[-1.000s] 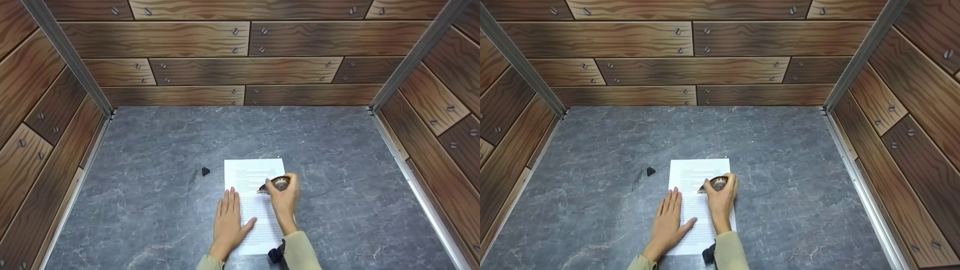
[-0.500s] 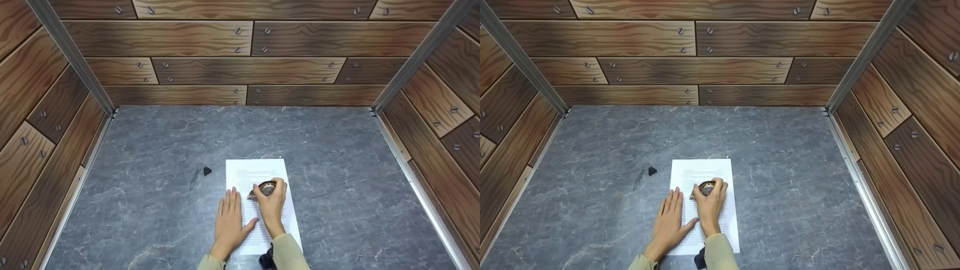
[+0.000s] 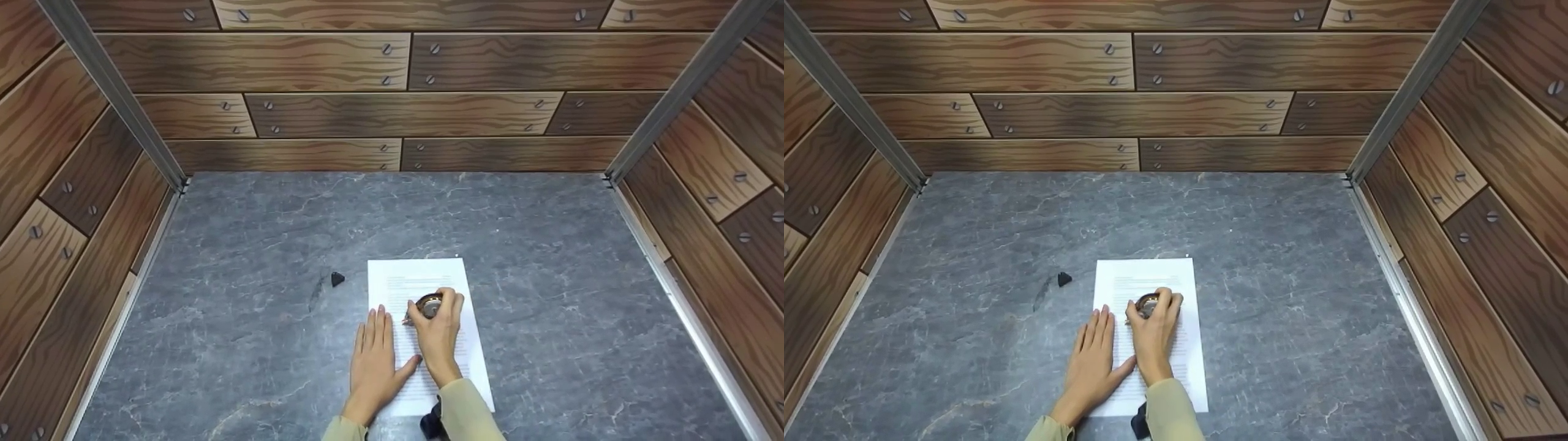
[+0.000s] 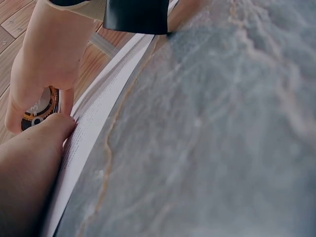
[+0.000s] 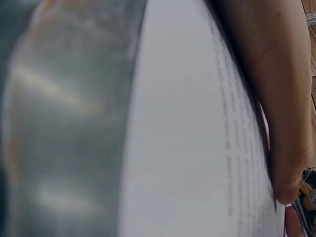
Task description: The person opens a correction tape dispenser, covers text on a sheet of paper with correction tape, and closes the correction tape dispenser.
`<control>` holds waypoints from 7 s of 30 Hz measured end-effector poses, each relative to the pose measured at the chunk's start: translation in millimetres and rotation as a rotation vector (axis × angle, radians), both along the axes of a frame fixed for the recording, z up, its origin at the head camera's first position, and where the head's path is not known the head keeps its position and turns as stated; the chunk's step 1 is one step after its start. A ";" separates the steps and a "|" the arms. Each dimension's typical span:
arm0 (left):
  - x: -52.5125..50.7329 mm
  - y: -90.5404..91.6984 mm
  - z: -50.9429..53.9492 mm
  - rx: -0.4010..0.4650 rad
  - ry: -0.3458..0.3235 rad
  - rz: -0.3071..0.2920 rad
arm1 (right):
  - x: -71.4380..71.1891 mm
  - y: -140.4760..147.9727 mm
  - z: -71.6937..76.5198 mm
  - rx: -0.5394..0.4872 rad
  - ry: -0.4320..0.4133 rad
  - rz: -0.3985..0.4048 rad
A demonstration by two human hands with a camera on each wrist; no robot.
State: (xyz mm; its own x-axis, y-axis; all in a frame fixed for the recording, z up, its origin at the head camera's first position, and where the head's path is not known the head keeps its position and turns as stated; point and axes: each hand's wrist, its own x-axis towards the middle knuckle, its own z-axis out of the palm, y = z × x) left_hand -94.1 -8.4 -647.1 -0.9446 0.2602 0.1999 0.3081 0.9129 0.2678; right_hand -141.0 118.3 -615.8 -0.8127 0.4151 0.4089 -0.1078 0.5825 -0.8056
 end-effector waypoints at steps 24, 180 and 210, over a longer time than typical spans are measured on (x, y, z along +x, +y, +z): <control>-0.1 1.2 -0.3 -0.010 0.003 0.004 | 0.6 1.6 -4.9 -0.015 0.041 -0.014; -2.6 4.3 0.0 0.015 0.029 0.032 | -7.3 76.4 51.2 -0.062 0.013 -0.037; -2.2 5.4 -0.3 0.014 0.047 0.049 | -1.2 15.3 15.9 -0.087 0.094 0.027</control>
State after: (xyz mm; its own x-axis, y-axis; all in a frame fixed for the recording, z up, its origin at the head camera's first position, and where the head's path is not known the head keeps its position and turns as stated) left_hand -96.3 -3.0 -647.4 -0.9457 0.2111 0.2473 0.2760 0.9232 0.2675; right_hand -142.2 133.7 -600.0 -0.7839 0.4306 0.4474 -0.2001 0.5070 -0.8384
